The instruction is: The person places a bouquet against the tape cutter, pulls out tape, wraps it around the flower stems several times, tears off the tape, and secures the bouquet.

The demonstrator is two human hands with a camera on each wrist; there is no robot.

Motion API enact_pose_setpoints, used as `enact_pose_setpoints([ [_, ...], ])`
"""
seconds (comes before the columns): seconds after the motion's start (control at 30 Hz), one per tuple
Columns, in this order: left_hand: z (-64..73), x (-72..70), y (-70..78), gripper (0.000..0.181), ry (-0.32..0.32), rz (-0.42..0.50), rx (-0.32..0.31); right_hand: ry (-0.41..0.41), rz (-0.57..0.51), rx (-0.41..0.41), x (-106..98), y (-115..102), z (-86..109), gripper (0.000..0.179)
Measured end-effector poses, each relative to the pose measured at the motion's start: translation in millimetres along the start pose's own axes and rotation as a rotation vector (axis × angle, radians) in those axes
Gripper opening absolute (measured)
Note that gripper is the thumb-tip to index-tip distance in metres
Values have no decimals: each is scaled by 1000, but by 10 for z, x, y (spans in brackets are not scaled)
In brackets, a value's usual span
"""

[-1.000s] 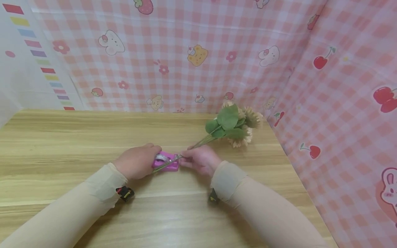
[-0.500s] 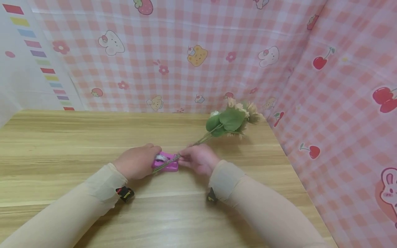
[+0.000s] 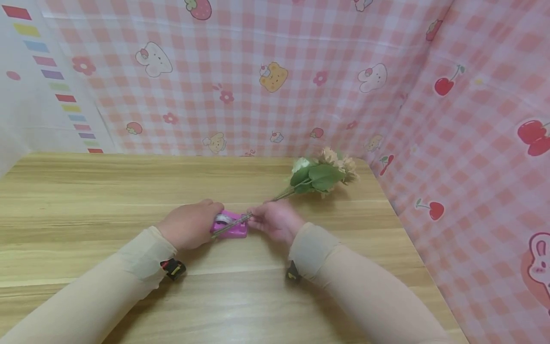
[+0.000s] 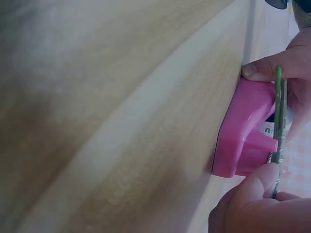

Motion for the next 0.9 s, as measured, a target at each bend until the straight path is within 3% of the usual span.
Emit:
enact_pose_setpoints([
  [0.3,-35,46,-34,40,21,-14,4,95,-16,65,12,26,-9,11],
  [0.57,-35,51,-43,41,16,-13,-4,49,-68,65,54,6,-26,12],
  [0.9,-20,26,-18,45,8,-5,-6,39,16,23,55,15,-66,21],
])
Point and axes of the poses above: each hand's wrist, its own z-axis away from the middle knuckle, its own x-axis out of the palm, y = z × x, the point moved 6 cm from there along -z, towards the middle knuckle, and after that the axes turned 1 degree about -z, right-handed, at the moved point
